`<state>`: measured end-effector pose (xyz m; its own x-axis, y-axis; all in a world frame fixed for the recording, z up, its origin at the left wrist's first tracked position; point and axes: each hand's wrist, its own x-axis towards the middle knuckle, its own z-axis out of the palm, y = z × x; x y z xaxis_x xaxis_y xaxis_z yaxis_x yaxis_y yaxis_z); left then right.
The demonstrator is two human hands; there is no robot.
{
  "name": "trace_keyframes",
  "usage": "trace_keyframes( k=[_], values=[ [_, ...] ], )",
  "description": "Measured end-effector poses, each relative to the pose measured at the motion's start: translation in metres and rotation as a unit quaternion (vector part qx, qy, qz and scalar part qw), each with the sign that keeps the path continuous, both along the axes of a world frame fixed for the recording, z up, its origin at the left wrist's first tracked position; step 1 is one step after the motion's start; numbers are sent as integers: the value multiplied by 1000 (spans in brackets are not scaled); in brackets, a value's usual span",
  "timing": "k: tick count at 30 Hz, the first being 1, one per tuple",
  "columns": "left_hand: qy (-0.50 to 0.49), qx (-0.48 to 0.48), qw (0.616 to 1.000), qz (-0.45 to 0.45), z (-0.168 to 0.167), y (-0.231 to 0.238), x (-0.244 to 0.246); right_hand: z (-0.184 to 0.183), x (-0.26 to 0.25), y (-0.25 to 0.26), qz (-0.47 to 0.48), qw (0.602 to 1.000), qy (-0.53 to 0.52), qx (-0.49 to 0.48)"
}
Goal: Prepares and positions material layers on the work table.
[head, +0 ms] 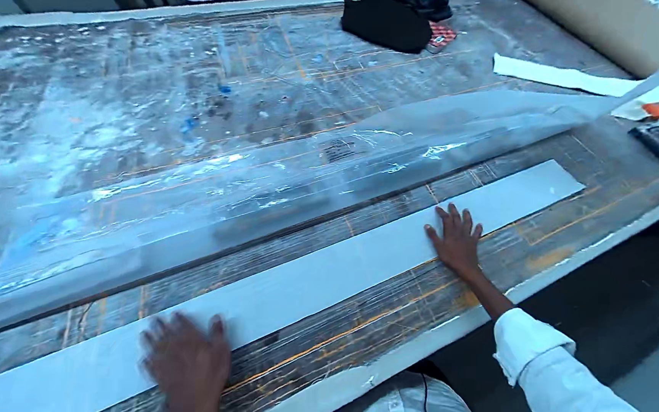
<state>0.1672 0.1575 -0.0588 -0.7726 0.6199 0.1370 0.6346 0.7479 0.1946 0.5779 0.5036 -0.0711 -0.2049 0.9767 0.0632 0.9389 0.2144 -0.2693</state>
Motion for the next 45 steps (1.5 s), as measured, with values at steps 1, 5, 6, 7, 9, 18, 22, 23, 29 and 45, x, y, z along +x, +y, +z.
trace_keyframes(
  k=[1,5,6,7,9,18,22,23,29,45],
  values=[
    [-8,31,997,-77,7,33,38,0,1,-1,4,1000,2,-2],
    [-78,29,937,-339,6,155,182,2,8,-5,52,998,23,-3],
    [-74,3,935,-347,2,170,204,2,14,-2,68,997,24,-4],
    [-69,-21,948,-310,-2,176,215,3,23,4,80,997,19,-7],
    [-50,-26,984,-167,-9,170,212,4,51,26,92,996,6,-17],
    [-80,28,936,-343,6,279,328,15,182,116,63,997,43,-10],
    [-81,8,916,-393,-15,320,359,12,222,137,52,998,21,-20],
    [-68,9,918,-390,-21,321,359,10,235,142,41,999,16,-25],
    [-24,-5,920,-392,-27,316,355,25,314,176,-17,999,16,-33],
    [-70,5,871,-486,16,508,547,-3,394,255,-44,989,135,37]
  ],
)
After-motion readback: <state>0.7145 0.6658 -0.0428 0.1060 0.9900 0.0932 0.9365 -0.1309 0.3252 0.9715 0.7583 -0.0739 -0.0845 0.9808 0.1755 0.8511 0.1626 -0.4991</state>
